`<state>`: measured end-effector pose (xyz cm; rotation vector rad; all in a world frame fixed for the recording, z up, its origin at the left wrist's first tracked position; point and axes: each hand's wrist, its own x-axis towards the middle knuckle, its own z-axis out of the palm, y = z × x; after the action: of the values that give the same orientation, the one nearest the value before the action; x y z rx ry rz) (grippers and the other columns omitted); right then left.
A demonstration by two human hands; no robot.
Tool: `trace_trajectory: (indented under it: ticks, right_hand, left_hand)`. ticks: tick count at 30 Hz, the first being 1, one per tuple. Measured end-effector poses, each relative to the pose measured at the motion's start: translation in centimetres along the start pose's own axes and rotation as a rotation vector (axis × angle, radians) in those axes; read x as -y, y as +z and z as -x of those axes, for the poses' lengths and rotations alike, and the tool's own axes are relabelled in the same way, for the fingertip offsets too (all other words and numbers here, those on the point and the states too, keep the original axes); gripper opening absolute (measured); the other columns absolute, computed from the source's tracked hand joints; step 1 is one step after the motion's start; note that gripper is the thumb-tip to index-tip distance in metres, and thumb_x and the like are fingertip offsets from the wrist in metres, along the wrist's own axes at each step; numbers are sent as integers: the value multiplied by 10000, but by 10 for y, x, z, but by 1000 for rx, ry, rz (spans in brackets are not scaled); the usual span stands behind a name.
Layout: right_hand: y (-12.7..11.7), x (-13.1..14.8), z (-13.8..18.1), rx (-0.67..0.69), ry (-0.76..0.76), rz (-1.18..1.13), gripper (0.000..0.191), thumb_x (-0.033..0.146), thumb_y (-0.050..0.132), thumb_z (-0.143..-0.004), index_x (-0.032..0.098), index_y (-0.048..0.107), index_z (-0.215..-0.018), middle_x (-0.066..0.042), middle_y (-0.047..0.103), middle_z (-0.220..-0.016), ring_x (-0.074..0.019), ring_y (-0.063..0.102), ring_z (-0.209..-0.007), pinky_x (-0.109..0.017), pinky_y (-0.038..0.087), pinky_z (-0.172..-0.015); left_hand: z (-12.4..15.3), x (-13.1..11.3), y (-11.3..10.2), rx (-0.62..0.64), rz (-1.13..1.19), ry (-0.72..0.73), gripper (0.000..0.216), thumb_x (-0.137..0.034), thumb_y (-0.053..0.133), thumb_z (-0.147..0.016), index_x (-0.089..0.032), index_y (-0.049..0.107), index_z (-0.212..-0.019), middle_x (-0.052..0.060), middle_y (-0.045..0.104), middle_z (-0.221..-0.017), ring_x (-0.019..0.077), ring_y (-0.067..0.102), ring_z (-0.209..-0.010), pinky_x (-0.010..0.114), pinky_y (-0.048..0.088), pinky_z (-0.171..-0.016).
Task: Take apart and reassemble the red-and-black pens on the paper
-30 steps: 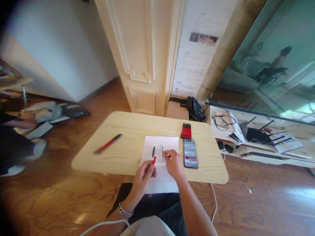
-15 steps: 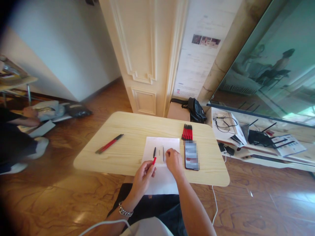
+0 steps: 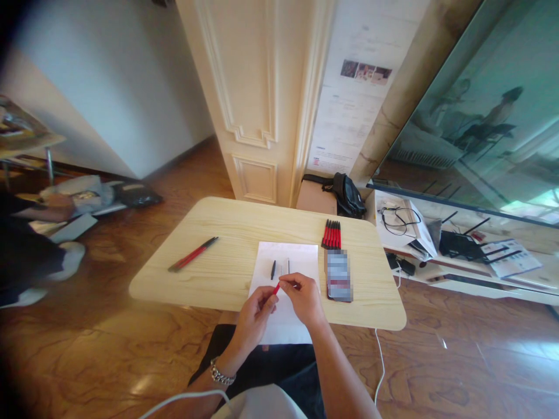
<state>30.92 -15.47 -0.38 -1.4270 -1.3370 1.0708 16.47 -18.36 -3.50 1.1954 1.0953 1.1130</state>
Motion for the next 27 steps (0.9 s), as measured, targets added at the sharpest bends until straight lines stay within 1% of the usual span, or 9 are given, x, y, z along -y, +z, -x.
trace_trajectory:
  ticks: [5, 8, 11, 15, 19, 21, 23, 25, 27]
  right_hand:
    - [-7, 2, 4, 112, -16, 34, 213, 352, 614, -798, 221, 717, -931, -47, 709, -941, -196, 644, -847, -295, 494, -738]
    - [-12, 1, -1, 75, -16, 122, 256, 360, 556, -840, 234, 687, -1021, -41, 705, -964, -185, 637, -846, -286, 482, -741]
    - [-12, -4, -16, -23, -9, 384, 230, 325, 531, -851, 224, 681, -994, -48, 701, -940, -175, 627, -805, -283, 449, -744]
    - [-3, -12, -39, -25, 102, 764, 220, 365, 551, -828, 199, 691, -867, -89, 690, -891, -200, 620, -796, -285, 407, -692]
    - [8, -17, -50, -32, 160, 897, 241, 363, 523, -835, 187, 687, -834, -127, 681, -907, -227, 617, -806, -304, 388, -667]
    - [8, -18, -53, -38, 158, 888, 227, 323, 507, -839, 183, 684, -813, -136, 682, -890, -234, 615, -807, -318, 388, -672]
    - [6, -18, -54, -42, 142, 799, 205, 296, 517, -827, 173, 676, -785, -129, 682, -845, -228, 610, -797, -319, 392, -677]
    - [1, -16, -53, -40, 108, 585, 177, 291, 540, -807, 167, 663, -779, -98, 675, -780, -202, 599, -749, -302, 401, -662]
    - [-3, -10, -50, -41, 71, 272, 176, 302, 556, -792, 164, 650, -848, -57, 655, -728, -166, 570, -657, -279, 408, -611]
  left_hand:
    - [-1, 4, -1, 2, -4, -8, 238, -376, 532, -873, -178, 580, -994, 14, 611, -790, 126, 556, -662, 242, 448, -624]
    - [0, 4, 0, 3, 32, -24, 248, -384, 541, -865, -177, 575, -997, 28, 628, -831, 139, 599, -700, 265, 485, -667]
    - [0, 2, 1, 7, 76, -38, 259, -387, 554, -856, -171, 568, -998, 42, 638, -848, 160, 636, -735, 298, 515, -711]
    - [1, -2, 2, -10, 122, -46, 262, -390, 571, -844, -165, 573, -978, 55, 650, -854, 178, 656, -770, 322, 531, -747]
    - [1, -4, 0, -35, 135, -48, 251, -382, 580, -840, -162, 579, -961, 65, 660, -874, 189, 662, -803, 342, 530, -781]
    - [0, -4, -1, -47, 117, -37, 249, -380, 580, -841, -161, 579, -961, 69, 665, -876, 193, 664, -814, 345, 524, -791]
    - [0, -5, -3, -44, 98, -25, 244, -376, 573, -847, -163, 576, -965, 70, 669, -881, 195, 665, -828, 346, 516, -799]
    - [-1, -5, -4, -30, 88, -15, 235, -370, 565, -855, -165, 572, -969, 70, 670, -888, 194, 663, -838, 341, 509, -802]
    - [-1, -4, -4, -20, 82, -5, 227, -363, 564, -856, -167, 569, -970, 68, 670, -888, 190, 658, -836, 332, 504, -798]
